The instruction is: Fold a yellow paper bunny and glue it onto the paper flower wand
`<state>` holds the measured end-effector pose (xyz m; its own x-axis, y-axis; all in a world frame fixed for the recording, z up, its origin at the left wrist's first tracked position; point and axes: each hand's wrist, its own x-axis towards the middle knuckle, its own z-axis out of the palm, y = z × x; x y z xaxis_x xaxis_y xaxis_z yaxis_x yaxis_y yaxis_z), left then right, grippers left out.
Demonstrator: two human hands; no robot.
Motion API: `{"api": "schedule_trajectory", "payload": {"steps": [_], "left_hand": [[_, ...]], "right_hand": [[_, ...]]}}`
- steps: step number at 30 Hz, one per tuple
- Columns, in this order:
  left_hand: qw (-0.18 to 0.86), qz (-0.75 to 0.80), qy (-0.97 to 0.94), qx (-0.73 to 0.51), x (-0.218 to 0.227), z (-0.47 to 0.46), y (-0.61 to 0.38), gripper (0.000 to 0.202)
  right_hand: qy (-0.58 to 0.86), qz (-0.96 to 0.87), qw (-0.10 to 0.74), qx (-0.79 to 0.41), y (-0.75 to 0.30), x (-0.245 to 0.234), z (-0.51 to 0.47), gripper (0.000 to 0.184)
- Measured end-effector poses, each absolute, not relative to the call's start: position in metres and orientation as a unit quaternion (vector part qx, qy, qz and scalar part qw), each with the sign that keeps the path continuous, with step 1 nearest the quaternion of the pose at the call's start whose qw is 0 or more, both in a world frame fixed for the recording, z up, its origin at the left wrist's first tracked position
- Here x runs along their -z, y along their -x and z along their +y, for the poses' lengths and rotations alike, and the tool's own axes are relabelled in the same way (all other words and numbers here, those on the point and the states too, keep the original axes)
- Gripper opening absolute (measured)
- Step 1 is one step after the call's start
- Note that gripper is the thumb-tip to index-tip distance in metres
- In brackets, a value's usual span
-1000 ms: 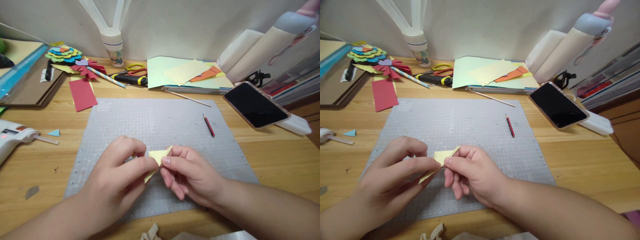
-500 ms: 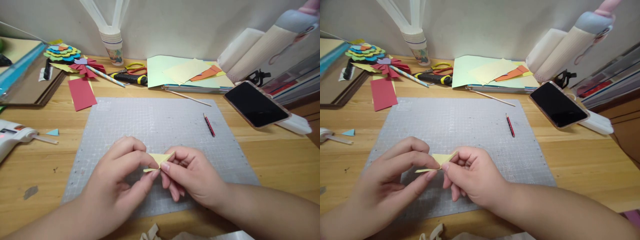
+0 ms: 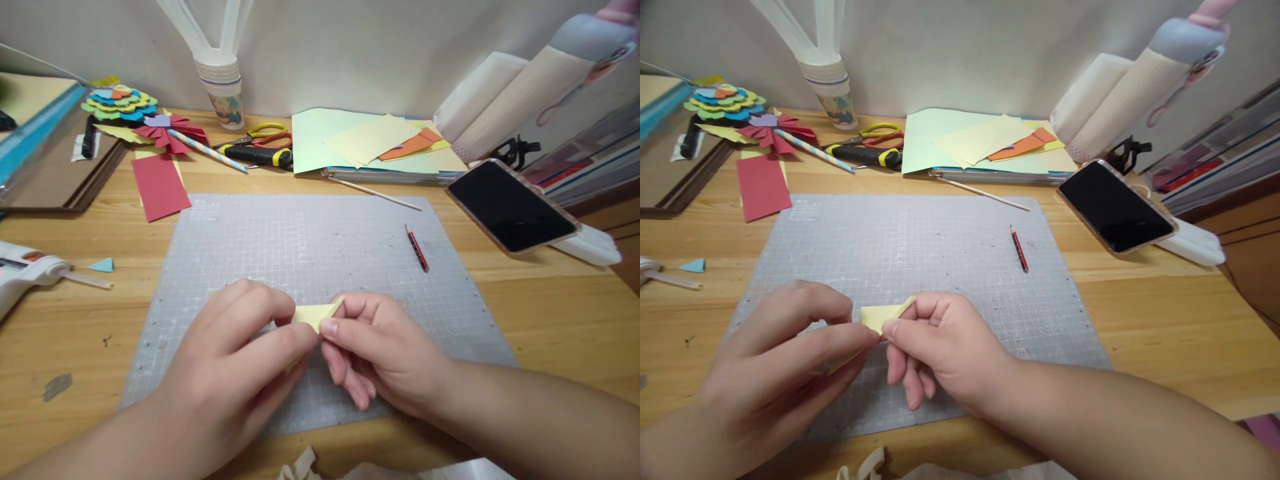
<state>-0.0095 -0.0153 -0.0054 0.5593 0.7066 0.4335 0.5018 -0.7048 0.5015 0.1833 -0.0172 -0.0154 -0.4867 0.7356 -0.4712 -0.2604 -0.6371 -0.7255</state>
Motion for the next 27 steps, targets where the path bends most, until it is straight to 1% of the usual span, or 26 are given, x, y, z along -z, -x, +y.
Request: {"api": "schedule_trajectory", "payload": {"steps": [4, 7, 15, 19, 23, 27], "left_hand": [[0.164, 0.342, -0.876, -0.296, 0.005, -0.014, 0.009, 0.023], [0.201, 0.373, -0.859, -0.288, 0.003, -0.013, 0.007, 0.019], [0.398, 0.458, -0.735, -0.304, -0.004, -0.012, 0.000, 0.014], [0.509, 0.507, -0.615, -0.325, -0.001, -0.013, -0.003, 0.013], [0.636, 0.496, -0.483, -0.342, 0.004, -0.012, -0.006, 0.016], [0.701, 0.475, -0.409, -0.340, 0.007, -0.011, -0.006, 0.015]], "right_hand": [[0.405, -0.283, 0.304, -0.814, -0.183, 0.014, -0.016, 0.030], [0.411, -0.286, 0.309, -0.808, -0.183, 0.016, -0.016, 0.031], [0.421, -0.354, 0.308, -0.776, -0.184, 0.015, -0.020, 0.026], [0.436, -0.363, 0.316, -0.761, -0.182, 0.013, -0.021, 0.026], [0.430, -0.374, 0.329, -0.753, -0.182, 0.013, -0.022, 0.026], [0.427, -0.385, 0.331, -0.748, -0.182, 0.013, -0.023, 0.024]]}}
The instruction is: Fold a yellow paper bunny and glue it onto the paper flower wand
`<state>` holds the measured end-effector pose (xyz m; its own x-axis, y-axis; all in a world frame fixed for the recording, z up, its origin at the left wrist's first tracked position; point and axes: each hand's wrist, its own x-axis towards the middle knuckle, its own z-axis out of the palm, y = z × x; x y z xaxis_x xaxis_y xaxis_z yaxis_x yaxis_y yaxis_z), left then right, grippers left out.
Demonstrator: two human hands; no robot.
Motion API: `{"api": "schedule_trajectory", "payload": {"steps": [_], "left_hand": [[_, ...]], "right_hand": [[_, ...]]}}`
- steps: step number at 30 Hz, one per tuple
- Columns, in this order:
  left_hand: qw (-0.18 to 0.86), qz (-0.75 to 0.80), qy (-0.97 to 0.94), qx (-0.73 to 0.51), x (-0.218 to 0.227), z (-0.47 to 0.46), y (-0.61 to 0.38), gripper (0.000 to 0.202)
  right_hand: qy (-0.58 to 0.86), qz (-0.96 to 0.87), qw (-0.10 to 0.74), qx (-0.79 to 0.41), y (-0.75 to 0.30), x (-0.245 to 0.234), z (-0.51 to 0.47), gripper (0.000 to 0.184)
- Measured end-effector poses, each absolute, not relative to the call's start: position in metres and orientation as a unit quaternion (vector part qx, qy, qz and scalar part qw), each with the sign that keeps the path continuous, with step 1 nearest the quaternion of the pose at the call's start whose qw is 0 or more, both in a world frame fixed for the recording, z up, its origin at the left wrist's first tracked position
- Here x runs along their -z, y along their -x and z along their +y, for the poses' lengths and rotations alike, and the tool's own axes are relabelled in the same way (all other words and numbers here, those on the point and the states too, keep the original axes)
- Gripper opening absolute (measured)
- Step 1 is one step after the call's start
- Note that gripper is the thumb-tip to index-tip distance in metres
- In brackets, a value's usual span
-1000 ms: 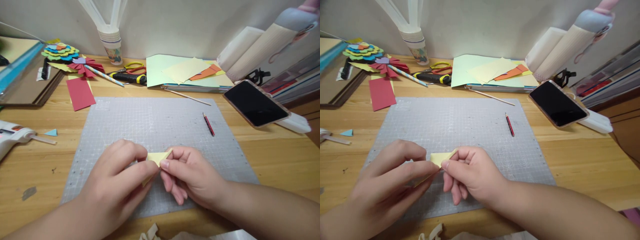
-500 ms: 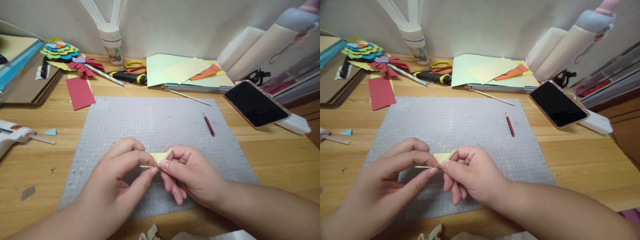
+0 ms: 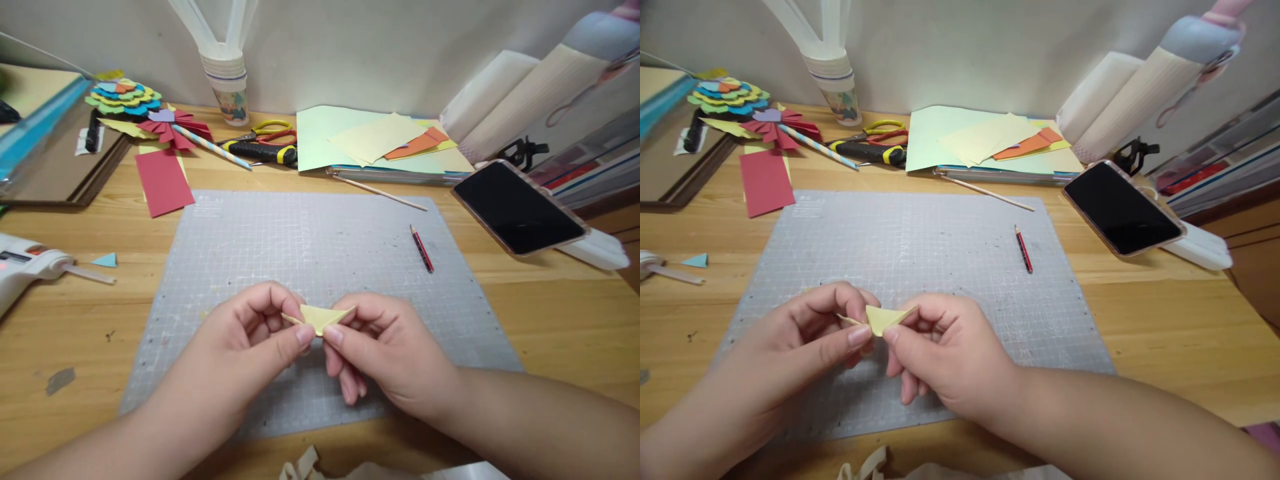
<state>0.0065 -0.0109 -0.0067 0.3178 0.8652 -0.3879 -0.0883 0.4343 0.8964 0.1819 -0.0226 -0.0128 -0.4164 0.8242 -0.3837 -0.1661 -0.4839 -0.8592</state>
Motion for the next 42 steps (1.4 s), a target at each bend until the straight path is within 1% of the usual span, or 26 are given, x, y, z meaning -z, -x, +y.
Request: {"api": "schedule_trajectory", "payload": {"steps": [4, 11, 15, 23, 30, 38, 42], "left_hand": [[0.716, 0.470, -0.392, -0.335, 0.0059, -0.0085, -0.0052, 0.021], [0.715, 0.473, -0.389, -0.338, 0.0022, -0.0065, -0.0075, 0.022], [0.714, 0.468, -0.390, -0.345, 0.0015, -0.0067, -0.0097, 0.022], [0.704, 0.481, -0.420, -0.310, 0.0069, -0.0077, -0.0036, 0.020], [0.710, 0.490, -0.389, -0.323, 0.0043, -0.0079, -0.0073, 0.023], [0.674, 0.511, -0.406, -0.344, 0.0030, -0.0084, -0.0096, 0.022], [0.677, 0.500, -0.402, -0.361, 0.0024, -0.0099, -0.0098, 0.022]], "right_hand": [[0.427, -0.393, 0.332, -0.744, -0.1819, 0.0128, -0.0235, 0.020], [0.424, -0.405, 0.328, -0.740, -0.1802, 0.0132, -0.0248, 0.013], [0.427, -0.386, 0.315, -0.755, -0.1787, 0.0144, -0.0241, 0.014], [0.435, -0.348, 0.291, -0.778, -0.1806, 0.0147, -0.0184, 0.026], [0.440, -0.337, 0.279, -0.784, -0.1804, 0.0155, -0.0170, 0.027], [0.452, -0.349, 0.279, -0.772, -0.1792, 0.0120, -0.0183, 0.022], [0.458, -0.354, 0.282, -0.765, -0.1787, 0.0109, -0.0195, 0.023]]}}
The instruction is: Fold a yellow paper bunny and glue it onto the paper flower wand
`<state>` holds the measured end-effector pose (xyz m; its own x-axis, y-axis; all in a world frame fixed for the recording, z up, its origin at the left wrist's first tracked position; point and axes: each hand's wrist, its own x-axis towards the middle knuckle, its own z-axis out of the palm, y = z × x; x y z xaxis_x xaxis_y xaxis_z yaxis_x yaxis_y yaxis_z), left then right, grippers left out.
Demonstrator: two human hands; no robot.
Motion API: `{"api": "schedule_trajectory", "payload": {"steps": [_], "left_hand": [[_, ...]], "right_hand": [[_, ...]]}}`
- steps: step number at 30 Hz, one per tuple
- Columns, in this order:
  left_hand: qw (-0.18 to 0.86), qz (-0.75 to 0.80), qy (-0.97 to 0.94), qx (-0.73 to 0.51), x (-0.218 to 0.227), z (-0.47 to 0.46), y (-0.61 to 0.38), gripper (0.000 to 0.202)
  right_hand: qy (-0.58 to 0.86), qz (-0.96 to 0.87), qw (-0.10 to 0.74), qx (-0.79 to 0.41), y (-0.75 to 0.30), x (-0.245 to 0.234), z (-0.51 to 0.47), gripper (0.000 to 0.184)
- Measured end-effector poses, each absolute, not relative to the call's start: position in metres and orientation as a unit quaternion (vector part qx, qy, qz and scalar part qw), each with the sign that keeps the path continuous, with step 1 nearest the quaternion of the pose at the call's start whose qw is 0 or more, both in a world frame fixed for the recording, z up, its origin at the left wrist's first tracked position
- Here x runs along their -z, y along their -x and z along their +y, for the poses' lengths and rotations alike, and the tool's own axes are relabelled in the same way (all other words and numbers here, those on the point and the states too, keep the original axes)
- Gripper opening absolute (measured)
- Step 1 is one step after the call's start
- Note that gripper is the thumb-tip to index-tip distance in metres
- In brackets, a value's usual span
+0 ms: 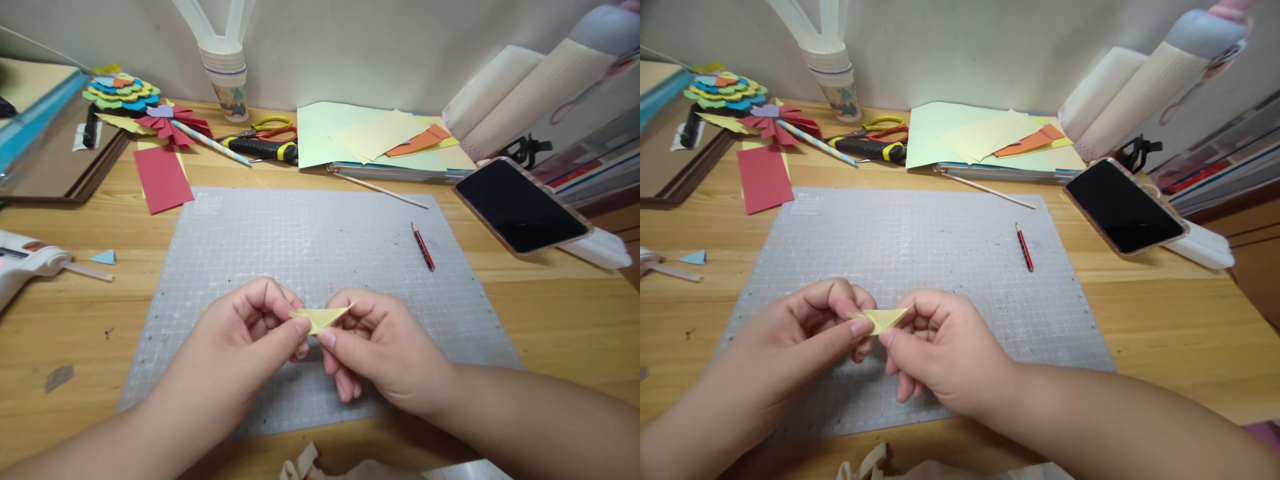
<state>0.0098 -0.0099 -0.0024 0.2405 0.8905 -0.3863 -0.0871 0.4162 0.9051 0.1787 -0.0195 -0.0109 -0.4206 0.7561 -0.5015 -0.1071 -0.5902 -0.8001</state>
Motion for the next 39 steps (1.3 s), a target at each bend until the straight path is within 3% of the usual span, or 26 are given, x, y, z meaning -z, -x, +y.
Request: {"api": "schedule_trajectory", "payload": {"steps": [17, 29, 39], "left_hand": [[0.671, 0.505, -0.403, -0.363, 0.0032, -0.0110, -0.0080, 0.023], [0.643, 0.515, -0.438, -0.360, 0.0007, -0.0111, -0.0105, 0.023], [0.736, 0.464, -0.374, -0.322, 0.0103, -0.0114, -0.0046, 0.023]], "right_hand": [[0.453, -0.366, 0.288, -0.760, -0.1778, 0.0121, -0.0206, 0.023], [0.425, -0.347, 0.273, -0.790, -0.1791, 0.0128, -0.0178, 0.035], [0.440, -0.353, 0.267, -0.781, -0.1798, 0.0108, -0.0181, 0.025]]}}
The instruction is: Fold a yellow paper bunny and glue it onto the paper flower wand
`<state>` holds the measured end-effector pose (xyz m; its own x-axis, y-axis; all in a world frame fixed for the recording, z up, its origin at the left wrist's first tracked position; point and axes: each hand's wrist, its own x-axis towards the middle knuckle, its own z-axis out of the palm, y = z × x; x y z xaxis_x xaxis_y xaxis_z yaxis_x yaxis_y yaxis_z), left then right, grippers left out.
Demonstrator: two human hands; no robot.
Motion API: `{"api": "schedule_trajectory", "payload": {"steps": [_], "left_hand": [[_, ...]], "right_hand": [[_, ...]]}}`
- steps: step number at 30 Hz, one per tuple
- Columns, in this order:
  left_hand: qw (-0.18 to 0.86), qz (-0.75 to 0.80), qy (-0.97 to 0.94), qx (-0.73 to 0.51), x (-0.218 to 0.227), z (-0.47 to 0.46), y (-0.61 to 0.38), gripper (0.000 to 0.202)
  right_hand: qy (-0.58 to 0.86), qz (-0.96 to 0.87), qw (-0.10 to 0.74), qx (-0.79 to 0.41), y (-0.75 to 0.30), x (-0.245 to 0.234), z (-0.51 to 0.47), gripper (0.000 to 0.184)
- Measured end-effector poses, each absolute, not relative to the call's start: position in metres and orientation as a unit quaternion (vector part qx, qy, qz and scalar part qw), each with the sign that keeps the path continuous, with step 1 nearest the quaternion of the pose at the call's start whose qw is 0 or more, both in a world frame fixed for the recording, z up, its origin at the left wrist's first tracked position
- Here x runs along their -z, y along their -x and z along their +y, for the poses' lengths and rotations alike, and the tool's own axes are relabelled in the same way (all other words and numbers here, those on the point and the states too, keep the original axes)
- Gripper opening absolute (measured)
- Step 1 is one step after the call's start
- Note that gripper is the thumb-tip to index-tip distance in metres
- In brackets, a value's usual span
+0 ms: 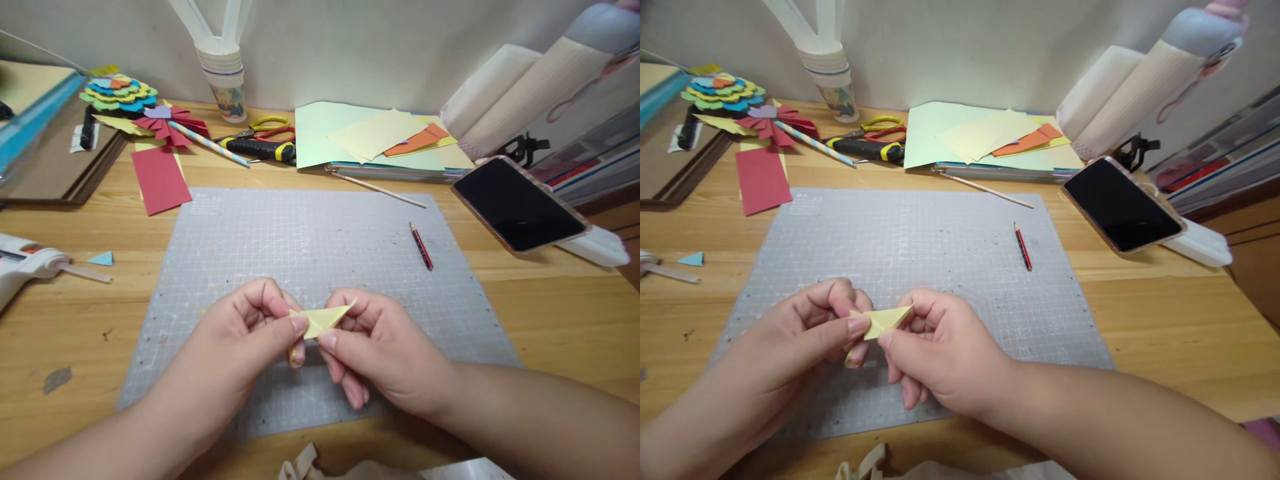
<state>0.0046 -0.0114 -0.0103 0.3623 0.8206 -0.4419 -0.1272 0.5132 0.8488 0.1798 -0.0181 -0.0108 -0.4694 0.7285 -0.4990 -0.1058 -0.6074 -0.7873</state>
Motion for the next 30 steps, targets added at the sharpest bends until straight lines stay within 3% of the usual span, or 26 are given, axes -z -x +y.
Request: {"api": "schedule_trajectory", "payload": {"steps": [9, 18, 30], "left_hand": [[0.718, 0.457, -0.392, -0.349, 0.0073, -0.0107, -0.0049, 0.018], [0.738, 0.466, -0.407, -0.272, 0.0041, -0.0060, -0.0108, 0.027], [0.719, 0.468, -0.428, -0.286, 0.0065, -0.0074, -0.0082, 0.024]], "right_hand": [[0.444, -0.360, 0.267, -0.776, -0.1804, 0.0105, -0.0187, 0.015], [0.461, -0.357, 0.293, -0.758, -0.1813, 0.0080, -0.0185, 0.022], [0.452, -0.375, 0.315, -0.745, -0.1819, 0.0084, -0.0199, 0.022]]}}
